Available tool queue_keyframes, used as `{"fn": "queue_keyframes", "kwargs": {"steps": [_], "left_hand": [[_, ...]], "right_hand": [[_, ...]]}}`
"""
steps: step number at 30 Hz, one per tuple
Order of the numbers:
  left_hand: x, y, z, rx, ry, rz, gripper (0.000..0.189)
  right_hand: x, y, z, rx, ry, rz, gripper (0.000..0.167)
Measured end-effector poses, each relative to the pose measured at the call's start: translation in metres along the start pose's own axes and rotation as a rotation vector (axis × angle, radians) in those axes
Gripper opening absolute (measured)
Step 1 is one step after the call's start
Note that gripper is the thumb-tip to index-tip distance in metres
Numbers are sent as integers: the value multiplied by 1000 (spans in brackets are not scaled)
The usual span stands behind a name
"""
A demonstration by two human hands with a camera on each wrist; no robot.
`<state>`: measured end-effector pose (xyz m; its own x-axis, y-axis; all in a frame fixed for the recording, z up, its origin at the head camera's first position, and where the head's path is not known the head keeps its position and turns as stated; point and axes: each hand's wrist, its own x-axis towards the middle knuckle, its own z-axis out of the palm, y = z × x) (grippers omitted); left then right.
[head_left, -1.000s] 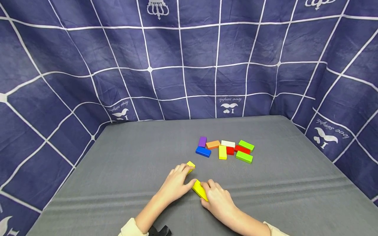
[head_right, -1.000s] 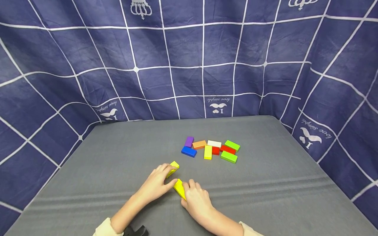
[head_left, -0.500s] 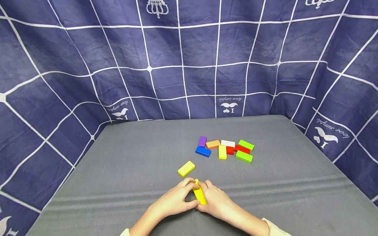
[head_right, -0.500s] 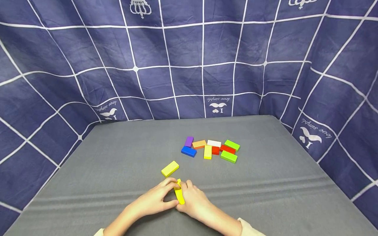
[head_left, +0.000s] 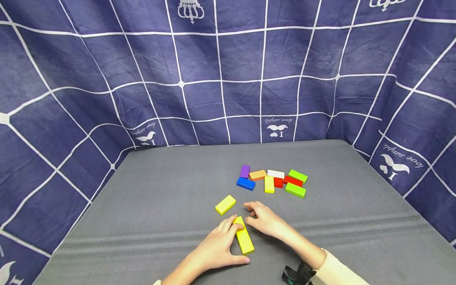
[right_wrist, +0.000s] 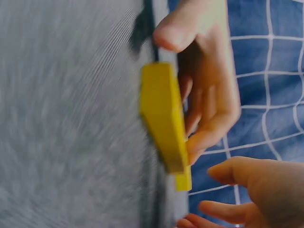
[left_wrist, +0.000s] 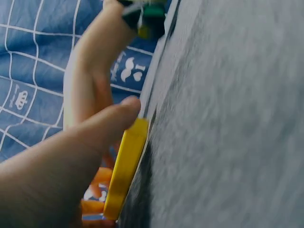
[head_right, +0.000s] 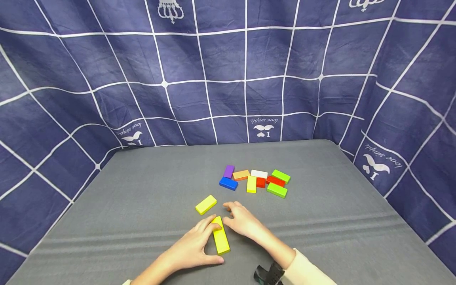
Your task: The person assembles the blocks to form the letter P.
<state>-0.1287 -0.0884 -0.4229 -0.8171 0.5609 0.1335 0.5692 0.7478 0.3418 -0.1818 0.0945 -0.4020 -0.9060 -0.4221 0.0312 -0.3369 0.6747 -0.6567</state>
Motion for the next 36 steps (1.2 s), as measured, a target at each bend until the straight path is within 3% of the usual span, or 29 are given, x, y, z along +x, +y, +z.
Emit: {"fn": "queue_keyframes", "kwargs": {"steps": [4,9,17,24,31,36], "left_hand": [[1,2,5,43,57,7,60],[3,3,5,59,71,27,55],[1,-6,-5,11,-54,115,54],[-2,-11,-7,22,-46,197,54],[-4,-12,-10,-7,-99,144,52],[-4,-15,-11,-49,-115,97,52]], "right_hand": [[14,5,8,-53,127,32,43],[30,2,16,-116,170,27,51],[47,-13,28,-205,112,12,60],[55,-23,33,-375,38,0,66],[60,-28,32,-449,22,-1,55],[61,-20,25,-323,29,5,50]]}}
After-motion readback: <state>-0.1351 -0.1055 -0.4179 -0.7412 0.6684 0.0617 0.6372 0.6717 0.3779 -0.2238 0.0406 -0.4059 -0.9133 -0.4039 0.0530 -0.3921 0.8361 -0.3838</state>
